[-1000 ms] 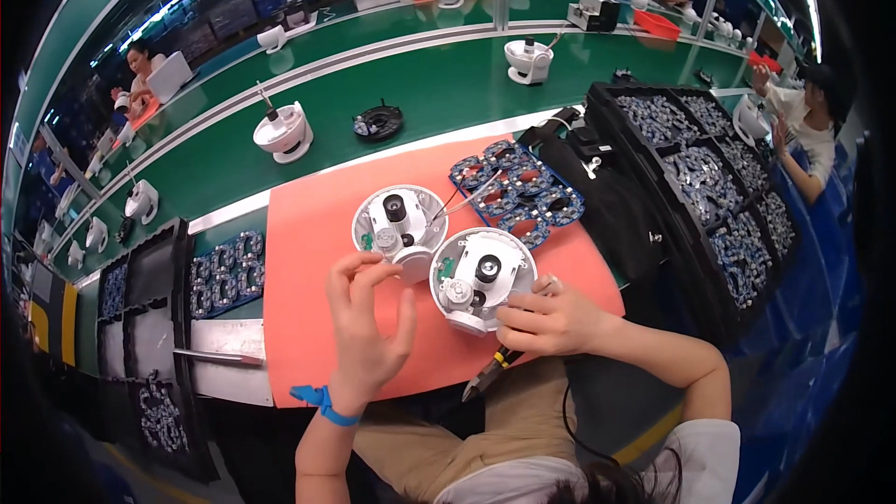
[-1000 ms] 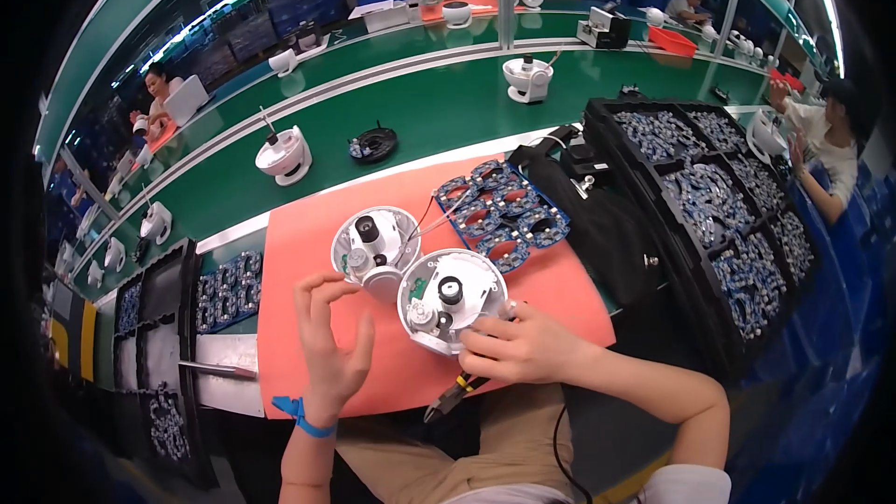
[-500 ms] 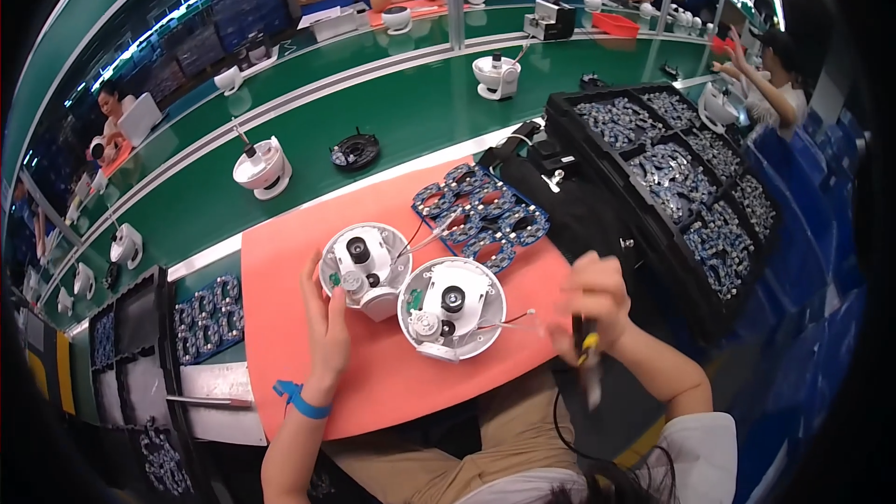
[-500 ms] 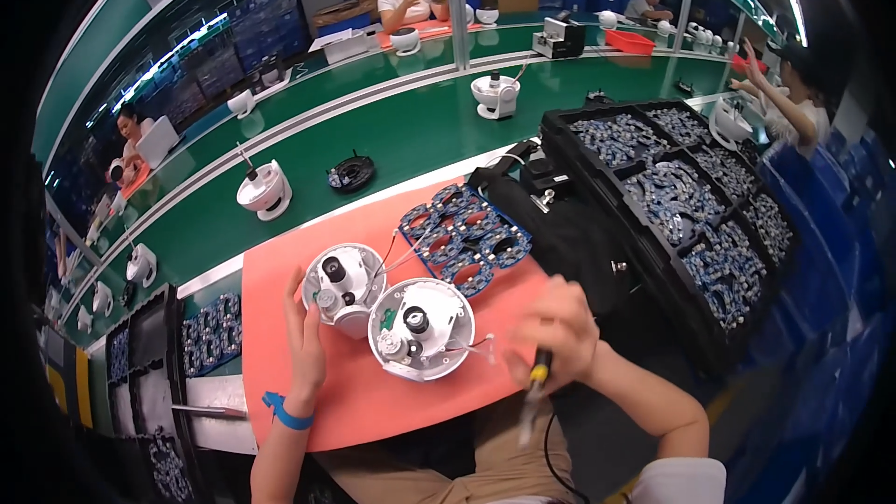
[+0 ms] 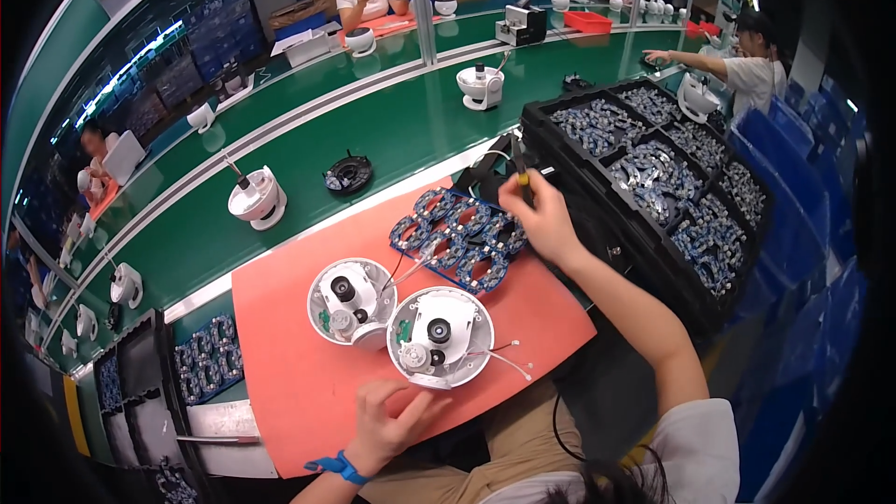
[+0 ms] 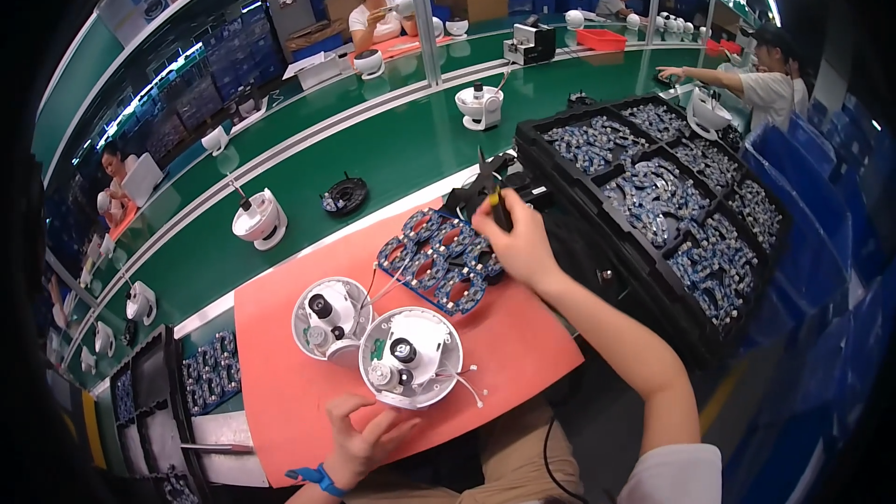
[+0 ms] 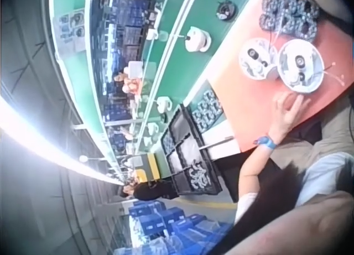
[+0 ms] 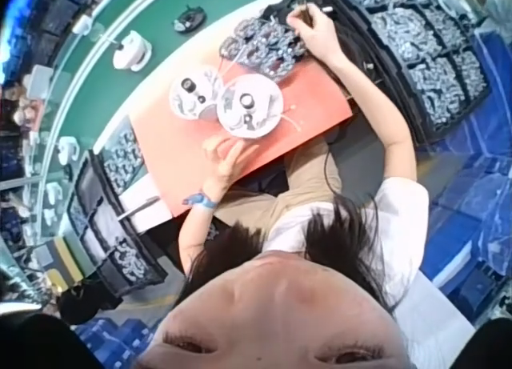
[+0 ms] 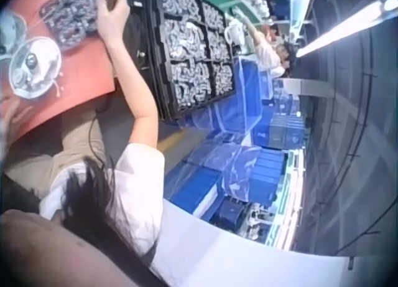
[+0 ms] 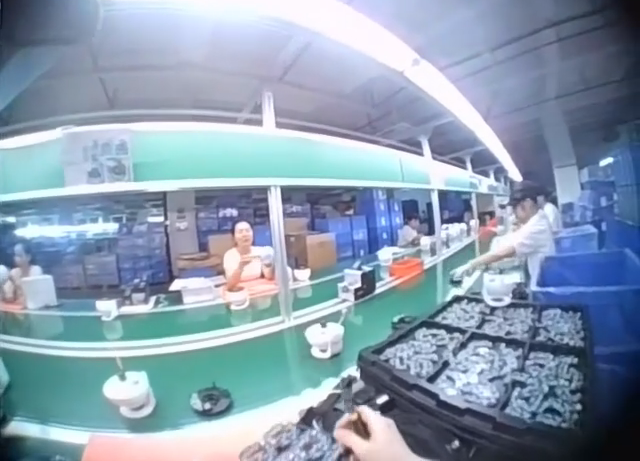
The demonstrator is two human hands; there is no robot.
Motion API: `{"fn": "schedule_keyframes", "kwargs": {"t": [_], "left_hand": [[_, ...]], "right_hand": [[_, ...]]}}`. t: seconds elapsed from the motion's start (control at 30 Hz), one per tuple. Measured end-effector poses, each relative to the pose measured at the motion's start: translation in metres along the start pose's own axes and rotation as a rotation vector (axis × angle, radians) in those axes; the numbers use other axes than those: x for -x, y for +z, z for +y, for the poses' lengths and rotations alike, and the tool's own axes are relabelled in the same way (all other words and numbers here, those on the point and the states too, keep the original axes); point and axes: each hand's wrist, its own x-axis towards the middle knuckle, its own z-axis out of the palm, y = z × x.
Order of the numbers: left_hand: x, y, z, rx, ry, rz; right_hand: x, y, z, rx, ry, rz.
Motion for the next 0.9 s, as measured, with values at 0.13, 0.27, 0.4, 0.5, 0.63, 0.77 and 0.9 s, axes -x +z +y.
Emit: {"fn": "schedule_keyframes", "kwargs": {"t": [0.13,0.27,0.4,0.5,0.63,0.77,0.9], "left_hand": [[0.004,0.007,0.006,0.137,-0.245,0.035],[-0.008,0.01,0.02,0.07,-0.288,0.037],[-0.012,0.023,0.048,-0.01,-0.423,0.126],[0.003,0.033,0.06,0.117,-0.601,0.123],[0.012,0.052,0.064,0.211,-0.578,0.301],[0.007,0.061,0.067,0.218,-0.722,0.367],[0.003,0.071,0.067,0.24,-0.859,0.374]], "right_hand": [[-0.097,-0.004,0.027,0.004,0.202,0.07],[-0.18,0.007,0.036,0.514,0.0,0.244],[-0.245,0.017,0.098,0.959,-0.212,0.114],[-0.271,0.017,0.144,1.161,-0.39,-0.011],[-0.289,0.026,0.177,1.387,-0.28,-0.09],[-0.309,0.024,0.219,1.592,-0.313,-0.119],[-0.322,0.022,0.226,1.604,-0.545,0.057]]}}
